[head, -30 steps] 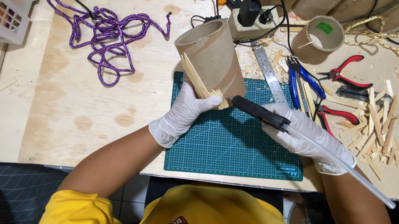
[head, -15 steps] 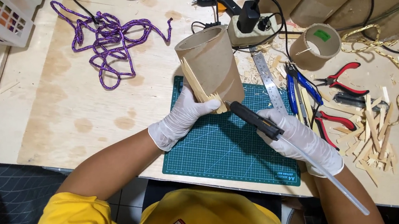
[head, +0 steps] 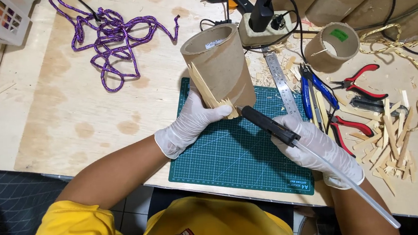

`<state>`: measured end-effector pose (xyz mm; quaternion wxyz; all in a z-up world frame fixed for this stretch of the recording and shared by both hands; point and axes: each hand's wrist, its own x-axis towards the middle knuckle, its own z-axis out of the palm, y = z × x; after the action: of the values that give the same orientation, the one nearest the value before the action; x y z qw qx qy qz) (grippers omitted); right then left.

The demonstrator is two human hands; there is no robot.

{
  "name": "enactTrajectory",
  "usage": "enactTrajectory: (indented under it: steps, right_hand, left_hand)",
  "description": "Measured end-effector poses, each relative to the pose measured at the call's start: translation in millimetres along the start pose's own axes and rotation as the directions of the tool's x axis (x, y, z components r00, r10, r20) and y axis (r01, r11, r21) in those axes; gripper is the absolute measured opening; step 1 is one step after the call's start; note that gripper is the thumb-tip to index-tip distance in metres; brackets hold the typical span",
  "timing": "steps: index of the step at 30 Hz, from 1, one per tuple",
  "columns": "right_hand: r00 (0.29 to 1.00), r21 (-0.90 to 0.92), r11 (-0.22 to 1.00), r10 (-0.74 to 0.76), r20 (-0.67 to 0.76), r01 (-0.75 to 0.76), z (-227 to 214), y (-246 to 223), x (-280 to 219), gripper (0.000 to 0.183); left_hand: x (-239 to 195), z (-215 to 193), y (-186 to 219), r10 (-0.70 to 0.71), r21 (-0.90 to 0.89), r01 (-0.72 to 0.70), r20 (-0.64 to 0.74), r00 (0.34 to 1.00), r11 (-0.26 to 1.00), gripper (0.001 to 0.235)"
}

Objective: Assembling a wooden structure by gluing thin wood strips onto a cardboard tube using a hot glue gun.

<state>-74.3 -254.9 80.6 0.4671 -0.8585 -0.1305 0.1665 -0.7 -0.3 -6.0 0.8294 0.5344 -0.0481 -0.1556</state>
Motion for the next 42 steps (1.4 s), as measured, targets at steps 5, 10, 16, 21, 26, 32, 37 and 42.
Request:
enactTrajectory:
  steps: [5,10,16,21,26,32,37,42]
  right_hand:
    - [1.0,-0.031,0.999,-0.014,0.015,0.014,0,-2,-3,0.014]
    - [0.999,-0.063,0.998,-0.029,0.031,0.031,0,-5,-1,0.013]
    - [0.998,-0.104,0.993,-0.045,0.05,0.05,0,-9,-1,0.012]
    - [0.996,-0.144,0.987,-0.062,0.07,0.072,0,-12,0,0.012]
    - [0.994,-0.175,0.981,-0.077,0.08,0.09,1,-16,-3,0.012]
    - [0.99,-0.213,0.97,-0.098,0.097,0.117,0,-16,-15,0.012]
    - [0.986,-0.592,0.792,-0.167,0.026,0.15,14,-5,-29,0.038]
    - [0.977,-0.864,0.487,-0.213,0.019,0.123,13,-2,-38,0.064]
  left_hand:
    - [-2,2,1,0.0,0.009,0.0,-0.006,1.0,1.0,0.108]
    - [-1,3,5,0.017,0.022,-0.017,-0.008,1.0,1.0,0.109]
    - [-1,5,6,0.01,0.03,-0.009,-0.014,1.0,1.0,0.107]
    - [-2,5,6,0.019,0.055,-0.017,-0.026,0.999,0.998,0.107]
    - [-5,6,11,0.033,0.063,-0.03,-0.035,0.999,0.998,0.099]
    - [-3,5,10,0.058,0.106,-0.053,-0.04,0.997,0.993,0.103]
    - [-6,9,13,0.055,0.119,-0.05,-0.042,0.998,0.992,0.102]
    - [-9,14,18,0.08,0.113,-0.074,-0.051,0.995,0.991,0.104]
